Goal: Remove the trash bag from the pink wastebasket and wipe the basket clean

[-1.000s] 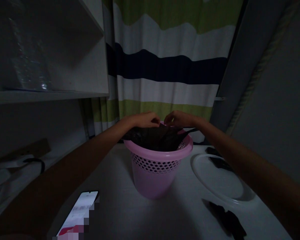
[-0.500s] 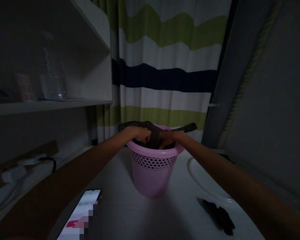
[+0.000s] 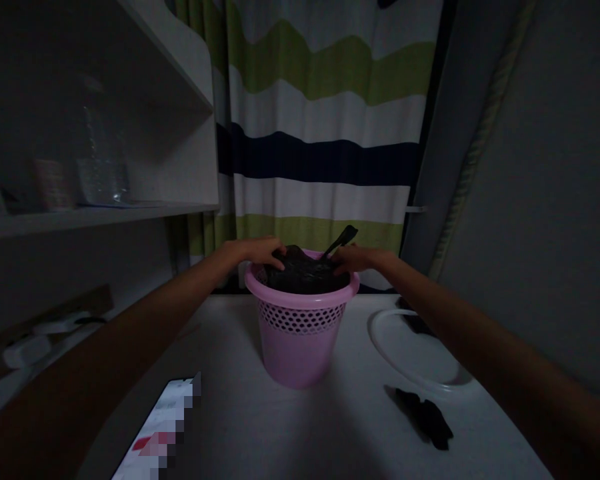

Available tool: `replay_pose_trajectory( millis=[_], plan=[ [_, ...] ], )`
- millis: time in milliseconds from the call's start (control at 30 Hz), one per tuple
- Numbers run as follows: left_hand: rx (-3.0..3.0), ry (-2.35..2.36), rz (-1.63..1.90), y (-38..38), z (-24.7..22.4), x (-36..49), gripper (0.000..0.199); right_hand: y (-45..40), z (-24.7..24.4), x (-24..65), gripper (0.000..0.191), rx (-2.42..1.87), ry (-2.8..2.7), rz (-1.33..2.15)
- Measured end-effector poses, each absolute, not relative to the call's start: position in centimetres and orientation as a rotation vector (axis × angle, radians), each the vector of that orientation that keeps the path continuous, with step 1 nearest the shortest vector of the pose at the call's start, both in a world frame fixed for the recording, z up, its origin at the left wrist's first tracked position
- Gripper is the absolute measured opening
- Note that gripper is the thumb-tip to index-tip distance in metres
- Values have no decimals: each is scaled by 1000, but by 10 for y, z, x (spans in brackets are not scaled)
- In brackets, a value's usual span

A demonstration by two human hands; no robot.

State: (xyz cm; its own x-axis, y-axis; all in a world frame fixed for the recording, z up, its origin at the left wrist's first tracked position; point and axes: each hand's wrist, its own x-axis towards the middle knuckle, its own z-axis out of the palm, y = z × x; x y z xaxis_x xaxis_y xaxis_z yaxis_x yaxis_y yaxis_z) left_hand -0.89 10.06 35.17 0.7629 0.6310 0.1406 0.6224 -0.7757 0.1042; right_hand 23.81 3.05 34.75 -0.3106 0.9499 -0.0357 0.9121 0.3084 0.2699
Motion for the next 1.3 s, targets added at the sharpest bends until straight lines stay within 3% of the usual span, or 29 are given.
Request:
replay_pose_trajectory(
  millis=[133, 433, 567, 667, 733, 833, 933, 1033, 1133, 1233, 1300],
  plan=[
    [3070, 1324, -64, 91, 355, -17, 65, 22, 349, 242, 23, 1661, 2450, 356],
    [3421, 1536, -103, 93, 356, -37, 44, -8, 350, 236, 22, 1676, 2540, 446],
    [3708, 1437, 270, 88, 367, -45, 37, -16, 355, 250, 21, 1635, 2763, 245],
    [3768, 1273, 665, 79, 371, -46, 38, -17, 357, 268, 24, 1703, 2977, 299],
    [3647, 1319, 1017, 74, 367, -44, 45, -15, 358, 280, 30, 2017, 2953, 490],
    [3209, 1617, 1535, 71, 355, -40, 52, -6, 352, 296, 43, 2684, 2458, 636],
    [2778, 1835, 1570, 75, 346, -37, 47, 2, 341, 306, 58, 2997, 2088, 139],
    [2357, 1831, 1277, 83, 348, -39, 64, 2, 332, 309, 73, 3102, 1946, -460],
    [2072, 1622, 1051, 88, 359, -39, 76, 2, 332, 301, 87, 3071, 1928, -841],
    [2185, 1564, 902, 86, 370, -31, 54, 13, 338, 286, 83, 3052, 2024, -954],
    [2364, 1676, 805, 82, 373, -23, 35, 26, 341, 276, 62, 3049, 2157, -758]
  ],
)
